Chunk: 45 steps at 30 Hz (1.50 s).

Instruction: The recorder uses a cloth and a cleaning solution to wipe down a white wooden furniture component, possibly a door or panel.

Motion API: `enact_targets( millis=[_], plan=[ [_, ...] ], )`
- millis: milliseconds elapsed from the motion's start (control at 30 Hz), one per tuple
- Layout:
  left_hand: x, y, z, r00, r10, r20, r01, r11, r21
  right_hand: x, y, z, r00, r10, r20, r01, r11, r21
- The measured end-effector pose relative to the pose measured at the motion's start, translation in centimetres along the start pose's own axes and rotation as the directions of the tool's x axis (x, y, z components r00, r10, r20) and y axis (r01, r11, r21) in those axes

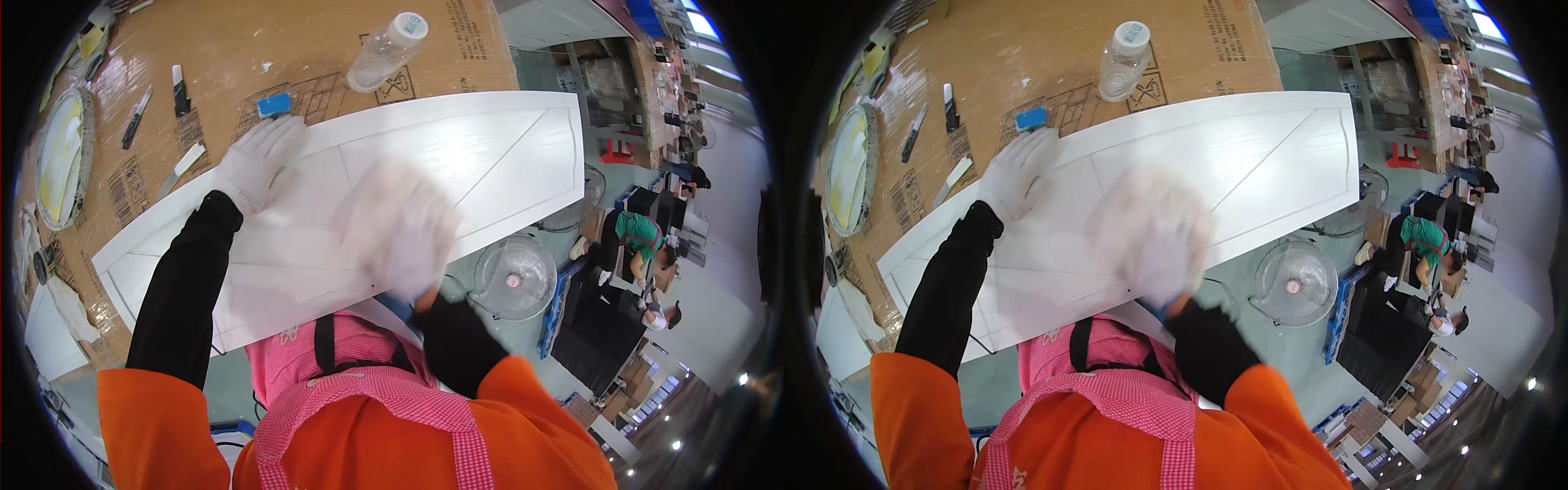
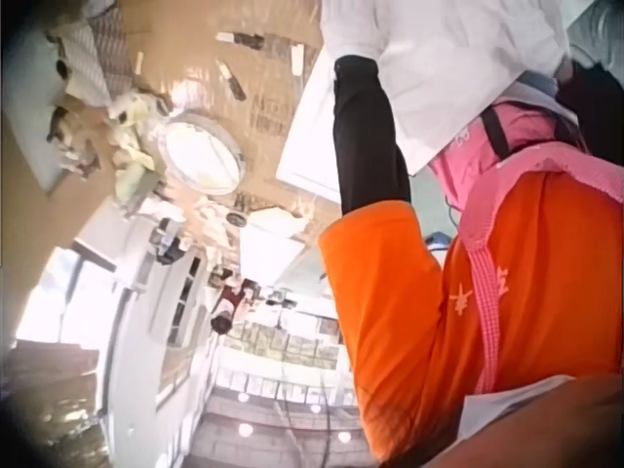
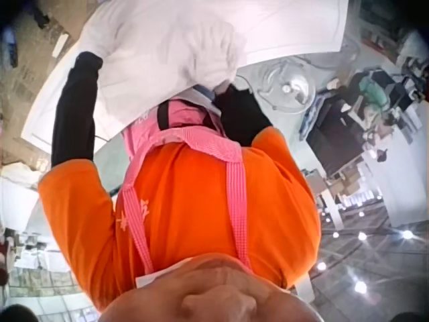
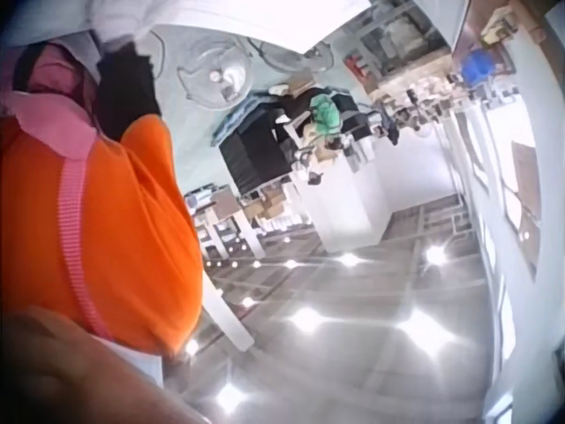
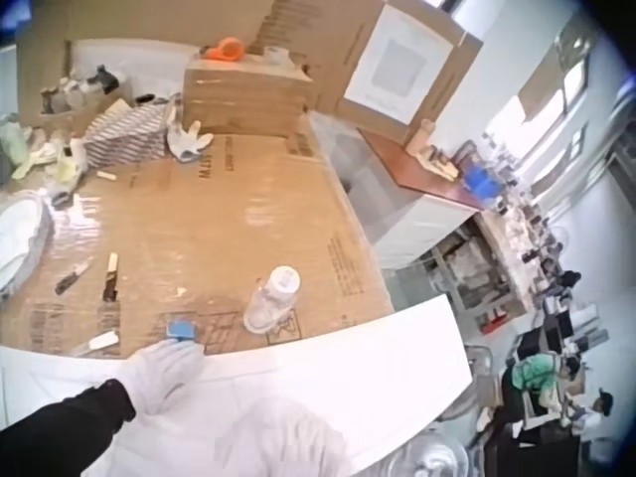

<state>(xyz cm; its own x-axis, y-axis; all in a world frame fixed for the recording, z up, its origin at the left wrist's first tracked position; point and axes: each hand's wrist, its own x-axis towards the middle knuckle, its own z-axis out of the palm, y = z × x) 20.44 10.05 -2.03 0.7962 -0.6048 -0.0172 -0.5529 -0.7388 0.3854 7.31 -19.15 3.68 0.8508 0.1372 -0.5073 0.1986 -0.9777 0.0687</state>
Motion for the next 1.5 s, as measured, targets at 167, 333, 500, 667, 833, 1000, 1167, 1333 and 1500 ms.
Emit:
enact_targets(
  millis=[167,333,500,667,833,1000,1167,1333,1500],
  plan=[
    [2.6,1.6,-1.1,0.995,0.079,-0.068,-0.083,0.995,-0.051,-0.7,11.2,5.6,0.985,0.043,-0.170,-0.019,0.990,0.141],
    [3.9,1.9,-0.1,0.990,0.102,-0.095,-0.110,0.991,-0.081,11.1,27.7,3.1,0.714,0.425,-0.556,-0.433,0.893,0.126],
    [4.2,2.0,-0.2,0.989,0.107,-0.103,-0.115,0.990,-0.077,8.3,20.1,9.0,0.689,0.411,-0.597,-0.623,0.757,-0.197],
    [2.0,1.4,-0.8,0.996,0.051,-0.076,-0.057,0.996,-0.069,-3.4,5.9,0.2,0.964,-0.236,-0.121,0.251,0.958,0.136],
    [4.9,2.7,-0.5,0.991,0.103,-0.088,-0.108,0.992,-0.059,6.6,24.4,8.2,0.727,0.204,-0.655,-0.094,0.975,0.199],
    [4.4,2.3,-0.1,0.990,0.091,-0.106,-0.096,0.995,-0.036,12.6,29.9,0.5,0.649,0.438,-0.622,-0.327,0.899,0.291],
    [3.7,2.0,-0.2,0.990,0.077,-0.122,-0.080,0.997,-0.019,1.1,14.3,6.1,0.877,0.168,-0.451,-0.166,0.985,0.044],
    [2.8,1.9,-0.7,0.991,0.074,-0.109,-0.075,0.997,-0.009,-1.6,17.6,5.0,0.980,0.024,-0.195,0.021,0.975,0.221],
    [4.5,2.6,-0.5,0.991,0.092,-0.099,-0.095,0.995,-0.030,10.0,40.8,7.8,0.699,0.321,-0.640,-0.430,0.903,-0.017]
  ],
)
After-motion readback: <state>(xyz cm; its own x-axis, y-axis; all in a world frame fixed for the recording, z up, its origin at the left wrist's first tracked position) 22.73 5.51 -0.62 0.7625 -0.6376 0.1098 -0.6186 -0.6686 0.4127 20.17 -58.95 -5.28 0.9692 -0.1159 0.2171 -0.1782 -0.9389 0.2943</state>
